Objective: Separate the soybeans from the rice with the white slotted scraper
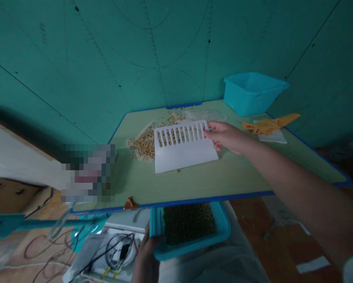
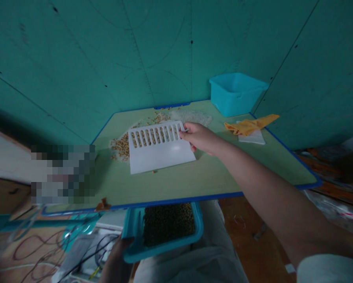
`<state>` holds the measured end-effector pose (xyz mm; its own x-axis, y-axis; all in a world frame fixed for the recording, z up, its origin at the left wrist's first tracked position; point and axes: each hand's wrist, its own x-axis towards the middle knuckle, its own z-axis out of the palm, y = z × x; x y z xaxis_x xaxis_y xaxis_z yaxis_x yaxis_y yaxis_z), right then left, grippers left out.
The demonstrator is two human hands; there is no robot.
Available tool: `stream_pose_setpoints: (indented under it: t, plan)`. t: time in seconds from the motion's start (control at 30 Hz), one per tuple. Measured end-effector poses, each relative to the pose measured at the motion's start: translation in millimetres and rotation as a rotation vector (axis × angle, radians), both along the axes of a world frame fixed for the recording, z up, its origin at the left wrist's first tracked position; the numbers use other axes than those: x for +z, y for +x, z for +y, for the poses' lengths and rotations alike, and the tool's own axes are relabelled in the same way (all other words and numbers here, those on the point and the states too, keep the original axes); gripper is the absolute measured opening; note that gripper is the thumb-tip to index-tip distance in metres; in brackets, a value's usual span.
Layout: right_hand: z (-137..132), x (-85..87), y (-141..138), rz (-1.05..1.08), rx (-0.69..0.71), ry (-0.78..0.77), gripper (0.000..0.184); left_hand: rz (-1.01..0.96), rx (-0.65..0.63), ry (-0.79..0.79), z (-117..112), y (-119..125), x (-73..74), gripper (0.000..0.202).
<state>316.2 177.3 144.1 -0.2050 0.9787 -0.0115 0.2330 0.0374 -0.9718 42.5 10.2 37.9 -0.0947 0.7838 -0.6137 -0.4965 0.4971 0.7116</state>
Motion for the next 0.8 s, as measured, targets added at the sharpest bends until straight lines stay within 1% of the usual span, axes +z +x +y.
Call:
stream_pose_setpoints:
  t: [0.2,0.3,0.4,0.53,0.6,0.7,0.8]
  plan:
    - [-0.2,-1.7,-0.2,0.003,0.005,-0.003,0.006,0.060,-0.022,0.015,3.4,-4.5,-13.2,0.062]
    - [-0.5,-2.5,-1.5,0.002,0.008,-0.010,0.006,0.072,-0.023,0.026,3.8,-6.6,-17.5,0.062]
    - [-0.1,-1.4,-2.4,0.024,-0.020,-0.003,0.006,0.082,-0.021,0.029,3.9,-8.3,-19.8,0.062]
    - [1.0,1.8,-2.7,0.076,-0.112,0.046,0.006,0.073,-0.009,0.015,4.2,-7.6,-19.1,0.064]
    - [1.6,2.1,-2.6,0.081,-0.136,0.053,0.005,0.072,0.003,0.014,4.1,-6.1,-17.4,0.065]
    - [2.3,-0.1,-2.1,0.062,-0.115,0.046,0.004,0.059,0.012,0.006,3.1,-3.8,-14.2,0.069]
    - [3.2,-3.4,-1.3,0.034,-0.085,0.044,0.005,0.031,-0.005,0.005,1.2,-2.4,-10.9,0.070]
